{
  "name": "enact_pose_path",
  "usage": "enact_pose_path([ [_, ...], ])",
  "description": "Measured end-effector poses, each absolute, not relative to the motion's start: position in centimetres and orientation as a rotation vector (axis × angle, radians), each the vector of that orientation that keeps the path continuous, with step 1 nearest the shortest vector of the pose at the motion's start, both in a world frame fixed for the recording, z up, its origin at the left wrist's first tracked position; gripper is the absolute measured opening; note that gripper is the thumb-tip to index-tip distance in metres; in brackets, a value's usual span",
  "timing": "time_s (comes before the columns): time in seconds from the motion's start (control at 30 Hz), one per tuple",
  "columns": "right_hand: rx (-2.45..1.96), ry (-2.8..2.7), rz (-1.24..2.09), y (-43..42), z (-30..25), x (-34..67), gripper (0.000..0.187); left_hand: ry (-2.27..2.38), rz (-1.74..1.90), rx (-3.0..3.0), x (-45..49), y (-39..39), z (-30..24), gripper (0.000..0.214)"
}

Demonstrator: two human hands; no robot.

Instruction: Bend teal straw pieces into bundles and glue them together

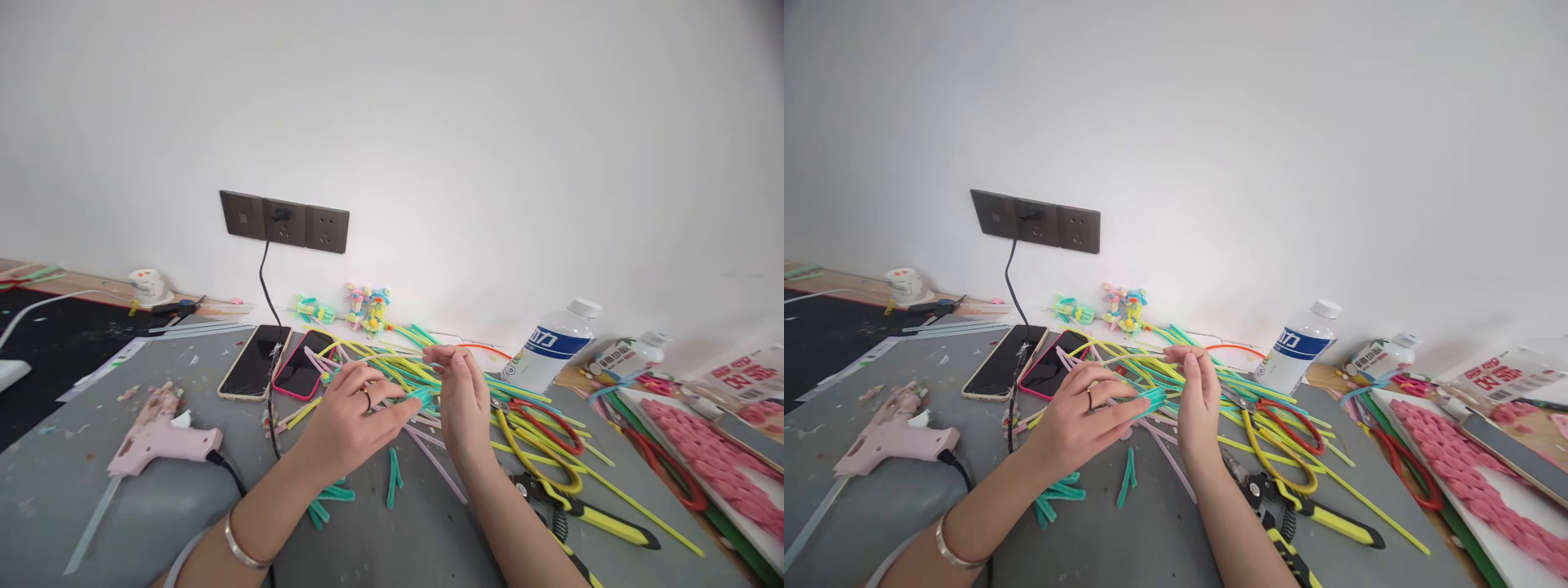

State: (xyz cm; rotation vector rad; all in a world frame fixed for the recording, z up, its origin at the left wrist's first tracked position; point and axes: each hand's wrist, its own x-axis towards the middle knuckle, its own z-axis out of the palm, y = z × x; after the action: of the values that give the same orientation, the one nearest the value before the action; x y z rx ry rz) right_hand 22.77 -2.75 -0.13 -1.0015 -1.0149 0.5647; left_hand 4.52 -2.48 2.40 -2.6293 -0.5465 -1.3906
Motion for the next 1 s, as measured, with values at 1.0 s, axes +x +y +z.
enact_pose_path([
  [1.0, -0.847, -1.767, 1.002, -4.2, 2.6, 22.8, 0.010, -0.442, -1.041, -2.747, 5.4, -2.6, 0.9, 0.027],
])
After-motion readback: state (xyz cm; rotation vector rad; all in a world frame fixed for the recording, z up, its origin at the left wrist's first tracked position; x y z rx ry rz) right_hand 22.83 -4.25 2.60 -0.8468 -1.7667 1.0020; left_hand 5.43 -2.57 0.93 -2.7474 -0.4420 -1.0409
